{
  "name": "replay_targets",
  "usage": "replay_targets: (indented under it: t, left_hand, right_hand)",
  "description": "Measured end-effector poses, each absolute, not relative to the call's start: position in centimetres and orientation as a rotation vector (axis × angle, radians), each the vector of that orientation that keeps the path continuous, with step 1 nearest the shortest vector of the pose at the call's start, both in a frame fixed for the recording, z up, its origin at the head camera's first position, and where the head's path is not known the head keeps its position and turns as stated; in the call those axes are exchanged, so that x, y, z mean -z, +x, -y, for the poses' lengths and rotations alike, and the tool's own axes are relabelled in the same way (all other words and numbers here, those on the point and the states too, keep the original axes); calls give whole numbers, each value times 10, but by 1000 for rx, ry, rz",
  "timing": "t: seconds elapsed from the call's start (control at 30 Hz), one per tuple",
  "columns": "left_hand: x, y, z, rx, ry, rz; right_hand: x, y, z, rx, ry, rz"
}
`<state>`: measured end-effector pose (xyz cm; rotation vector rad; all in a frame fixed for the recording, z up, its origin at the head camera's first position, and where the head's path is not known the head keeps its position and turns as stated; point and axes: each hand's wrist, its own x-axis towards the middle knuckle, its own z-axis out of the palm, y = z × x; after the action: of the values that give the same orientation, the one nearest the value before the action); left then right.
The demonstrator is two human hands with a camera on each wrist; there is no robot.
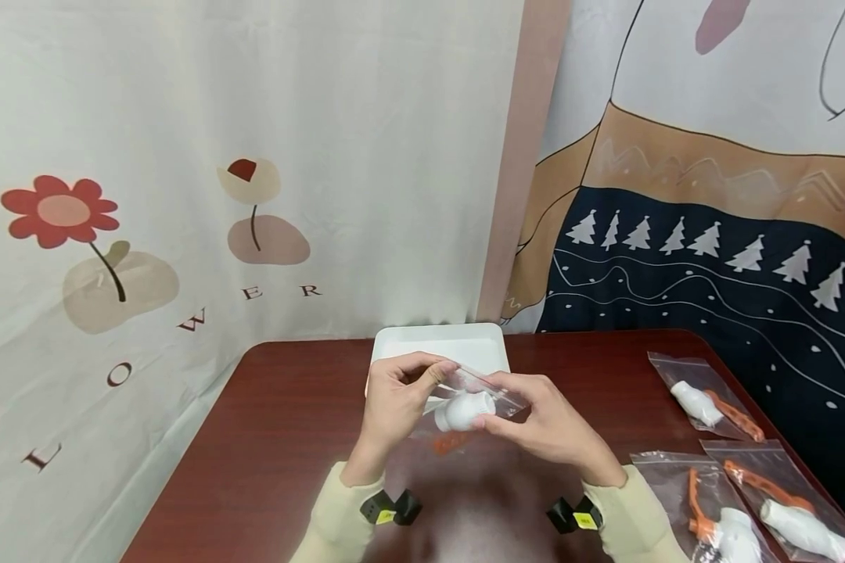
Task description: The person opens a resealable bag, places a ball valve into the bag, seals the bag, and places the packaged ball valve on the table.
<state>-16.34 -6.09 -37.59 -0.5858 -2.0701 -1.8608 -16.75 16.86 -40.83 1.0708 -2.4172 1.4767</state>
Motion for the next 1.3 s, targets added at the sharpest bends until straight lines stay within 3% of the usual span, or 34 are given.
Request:
replay_targets:
  t: [0.4, 0.7, 1.07, 1.3]
  left_hand:
    - [384, -165, 68, 2087, -623, 2215]
    - [400, -163, 76, 1981, -664, 2500]
    - [409, -167, 33, 2129, -674, 2405]
    - [422, -173, -3, 2153, -511, 2432]
  right_hand:
    - [405, -163, -176, -1557, 823, 2461]
    - [394, -166, -194, -1644, 547, 2511]
    - [380, -184, -229, -1678, 145, 2741]
    - [381, -205, -258, -1792, 156, 2783]
